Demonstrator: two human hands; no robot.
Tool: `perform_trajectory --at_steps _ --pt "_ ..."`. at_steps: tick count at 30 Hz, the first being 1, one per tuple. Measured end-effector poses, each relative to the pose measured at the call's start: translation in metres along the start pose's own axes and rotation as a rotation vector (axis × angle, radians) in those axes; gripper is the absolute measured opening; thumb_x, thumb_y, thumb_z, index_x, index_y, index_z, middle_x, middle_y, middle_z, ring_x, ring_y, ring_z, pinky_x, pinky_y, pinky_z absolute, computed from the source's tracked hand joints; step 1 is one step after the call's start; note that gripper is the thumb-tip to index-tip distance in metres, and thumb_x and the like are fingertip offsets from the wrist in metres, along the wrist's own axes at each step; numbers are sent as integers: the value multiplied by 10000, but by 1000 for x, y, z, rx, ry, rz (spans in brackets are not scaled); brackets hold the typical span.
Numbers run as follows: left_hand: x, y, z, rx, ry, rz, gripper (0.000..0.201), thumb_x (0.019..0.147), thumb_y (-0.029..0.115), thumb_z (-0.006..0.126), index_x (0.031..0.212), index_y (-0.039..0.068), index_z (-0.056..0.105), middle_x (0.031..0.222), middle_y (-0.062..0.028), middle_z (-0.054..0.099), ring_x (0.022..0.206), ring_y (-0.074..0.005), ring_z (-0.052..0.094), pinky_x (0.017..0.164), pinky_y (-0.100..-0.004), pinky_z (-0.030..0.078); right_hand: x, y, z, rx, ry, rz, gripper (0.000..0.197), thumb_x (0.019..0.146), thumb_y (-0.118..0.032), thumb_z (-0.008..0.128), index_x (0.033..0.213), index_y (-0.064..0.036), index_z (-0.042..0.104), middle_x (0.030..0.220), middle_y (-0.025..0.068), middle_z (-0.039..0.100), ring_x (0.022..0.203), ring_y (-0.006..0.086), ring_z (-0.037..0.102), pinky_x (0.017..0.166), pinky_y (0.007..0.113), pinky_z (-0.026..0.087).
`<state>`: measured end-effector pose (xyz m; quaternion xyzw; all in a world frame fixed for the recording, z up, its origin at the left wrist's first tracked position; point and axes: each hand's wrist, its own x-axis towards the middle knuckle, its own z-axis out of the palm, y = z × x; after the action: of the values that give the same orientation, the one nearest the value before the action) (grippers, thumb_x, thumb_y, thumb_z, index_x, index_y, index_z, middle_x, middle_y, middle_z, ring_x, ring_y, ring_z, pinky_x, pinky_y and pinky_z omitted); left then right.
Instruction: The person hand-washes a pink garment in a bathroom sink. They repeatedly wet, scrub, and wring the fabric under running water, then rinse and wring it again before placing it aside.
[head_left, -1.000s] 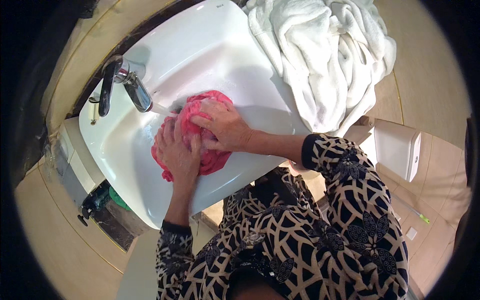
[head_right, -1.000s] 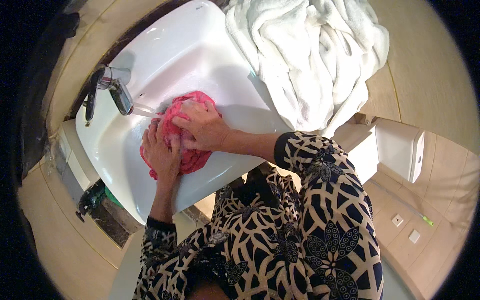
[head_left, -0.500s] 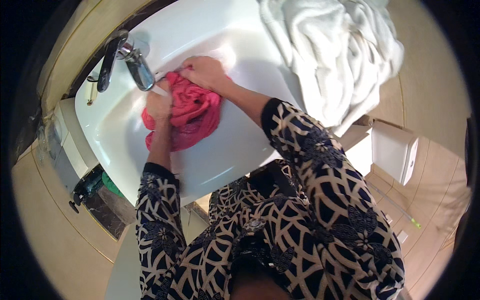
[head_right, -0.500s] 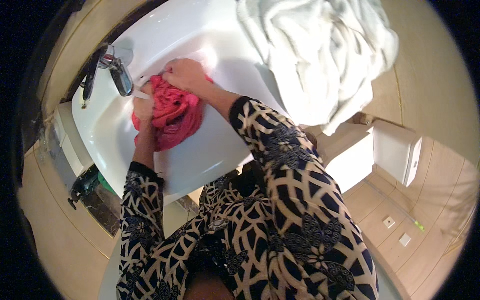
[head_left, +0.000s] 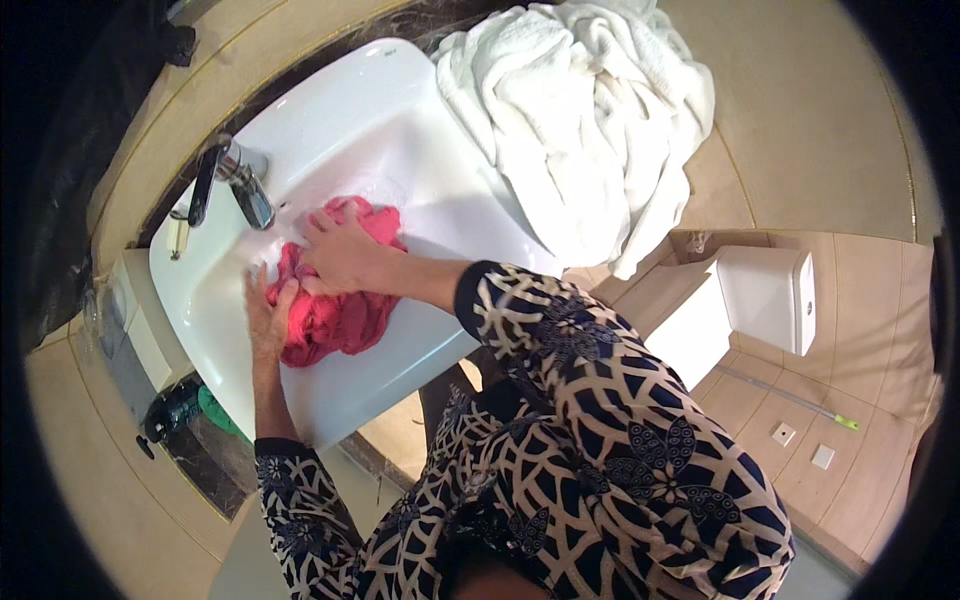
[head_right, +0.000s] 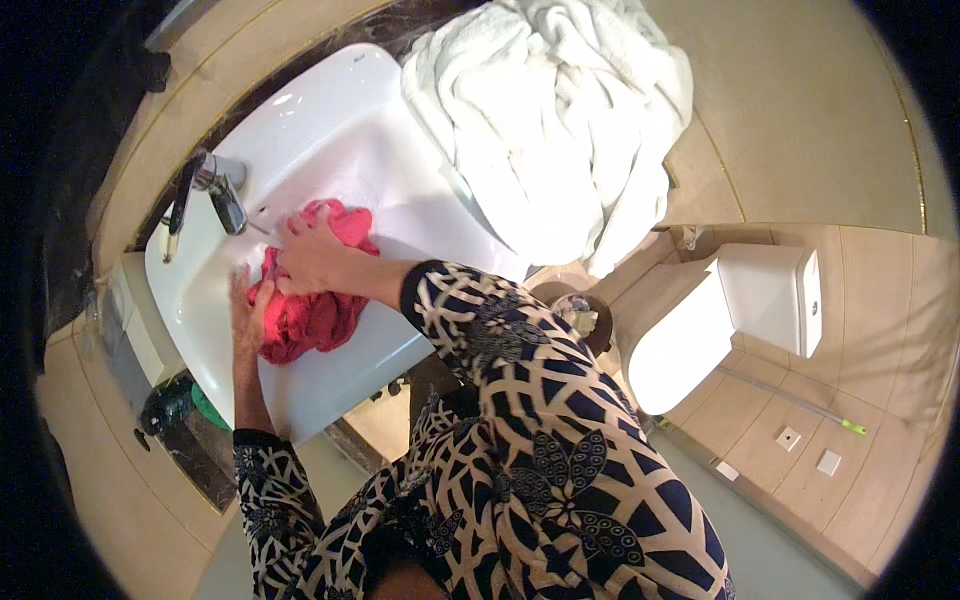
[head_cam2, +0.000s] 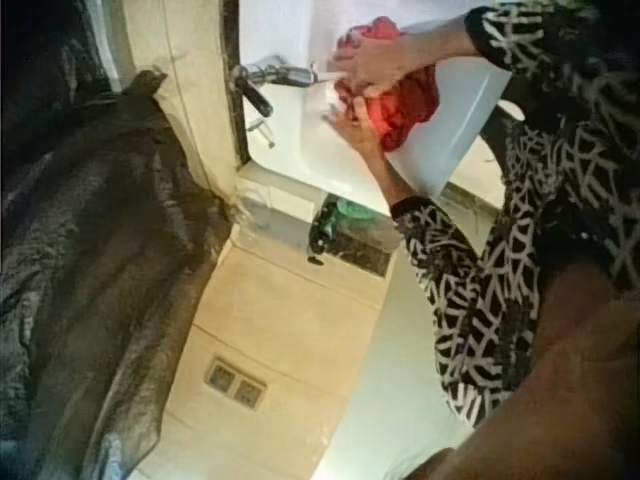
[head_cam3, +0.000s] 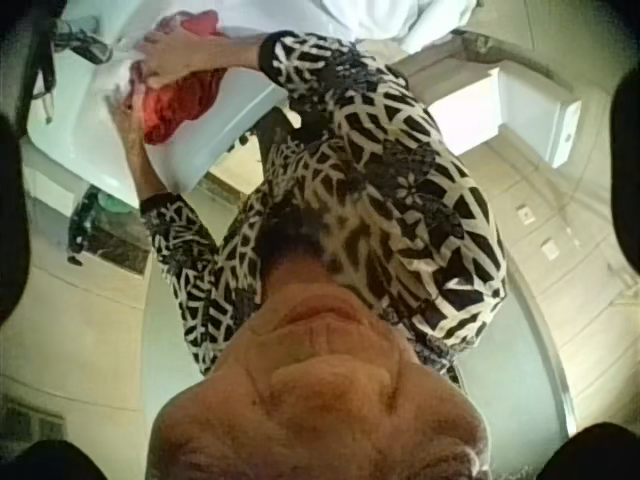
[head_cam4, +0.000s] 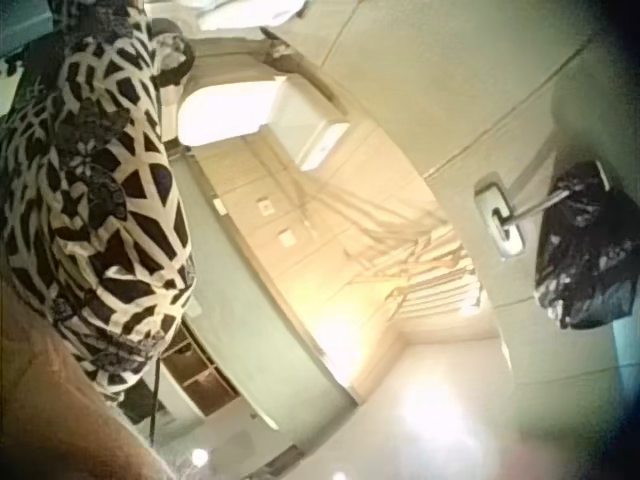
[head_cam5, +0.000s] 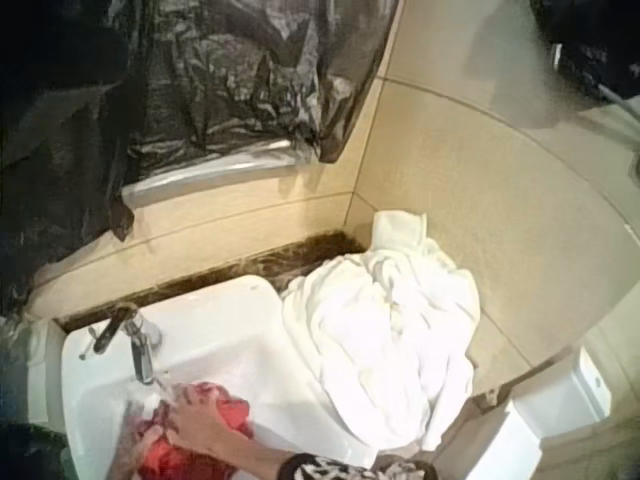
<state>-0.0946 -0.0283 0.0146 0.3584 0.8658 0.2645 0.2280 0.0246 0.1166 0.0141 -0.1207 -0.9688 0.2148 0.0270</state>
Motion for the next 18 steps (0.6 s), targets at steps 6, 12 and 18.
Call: perform_trajectory --at_steps 6,12,18 --pt "-38 22 40 -111 109 203 488 748 219 604 1189 52 478 1267 -205 392 1172 -343 362 983 -397 293 -56 16 -12 173 236 -61 353 653 -331 623 868 -56 572 1041 121 487 1086 306 412 773 562 377" --pt "-15 19 65 90 280 104 274 730 215 575 923 20 562 987 -154 548 926 -344 485 799 -440 390 -32 38 17 151 262 -21 261 648 -271 626 817 -78 578 900 80 534 925 258 498 693 471 415" --pt "35 -79 86 24 214 197 214 775 233 523 847 33 549 850 -132 542 802 -315 504 684 -406 404 22 48 31 129 161 77 283 711 -336 553 689 -59 610 699 121 580 691 298 567 611 425 454"
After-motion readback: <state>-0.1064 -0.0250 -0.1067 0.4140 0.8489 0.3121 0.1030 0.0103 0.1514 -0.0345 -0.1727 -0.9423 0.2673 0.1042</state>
